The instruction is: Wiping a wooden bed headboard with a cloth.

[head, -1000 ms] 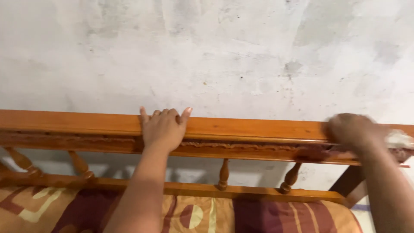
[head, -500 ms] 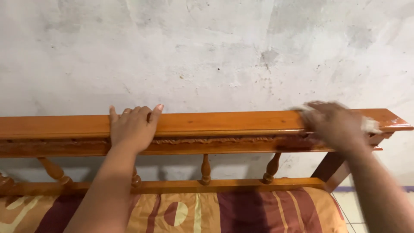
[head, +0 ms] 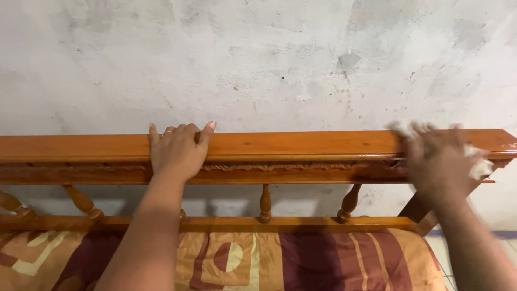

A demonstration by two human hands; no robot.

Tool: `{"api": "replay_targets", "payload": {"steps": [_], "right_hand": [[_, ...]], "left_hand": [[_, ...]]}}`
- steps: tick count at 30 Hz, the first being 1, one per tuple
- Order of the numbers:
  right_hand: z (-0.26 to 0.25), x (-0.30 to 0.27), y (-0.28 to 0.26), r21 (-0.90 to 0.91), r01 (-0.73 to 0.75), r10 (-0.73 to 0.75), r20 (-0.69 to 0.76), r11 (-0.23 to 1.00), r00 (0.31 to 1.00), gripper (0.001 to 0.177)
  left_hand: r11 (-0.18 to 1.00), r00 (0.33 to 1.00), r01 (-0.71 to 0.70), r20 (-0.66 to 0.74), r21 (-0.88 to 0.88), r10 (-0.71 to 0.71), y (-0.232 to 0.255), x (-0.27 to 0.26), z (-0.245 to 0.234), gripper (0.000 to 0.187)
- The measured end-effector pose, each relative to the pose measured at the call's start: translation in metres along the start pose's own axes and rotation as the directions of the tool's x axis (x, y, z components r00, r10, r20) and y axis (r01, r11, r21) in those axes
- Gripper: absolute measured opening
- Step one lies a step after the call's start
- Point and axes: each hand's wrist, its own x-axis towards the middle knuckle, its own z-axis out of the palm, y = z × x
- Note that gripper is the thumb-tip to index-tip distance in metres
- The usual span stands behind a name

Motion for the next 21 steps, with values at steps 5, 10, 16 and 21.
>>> {"api": "replay_targets", "payload": {"steps": [5,10,16,21], "right_hand": [[-0.002,-0.036,-0.031,0.165,0.382,-0.362,-0.143,0.909,0.921,0.044],[0.020,0.005,0.064,-0.015,0.189,-0.188,-0.191,0.982,0.963,0.037],[0.055,0.006,0.127,0.254,0.002,0.093,-0.360,0.967,0.928,0.037],[0.085,0.006,0.128,0.482,0.011,0.258,-0.489,0.876,0.833,0.046]], "left_hand": [[0.999,1.000,-0.021,0.019,-0.031,0.022,0.000,0.000,-0.002,0.079],[1.000,0.999,-0.012,0.047,-0.014,0.012,0.000,-0.001,-0.004,0.080],[0.999,0.999,-0.014,0.040,-0.038,0.016,0.003,-0.001,-0.003,0.079],[0.999,1.000,0.010,0.022,-0.033,-0.010,0.003,-0.003,-0.004,0.078]]}}
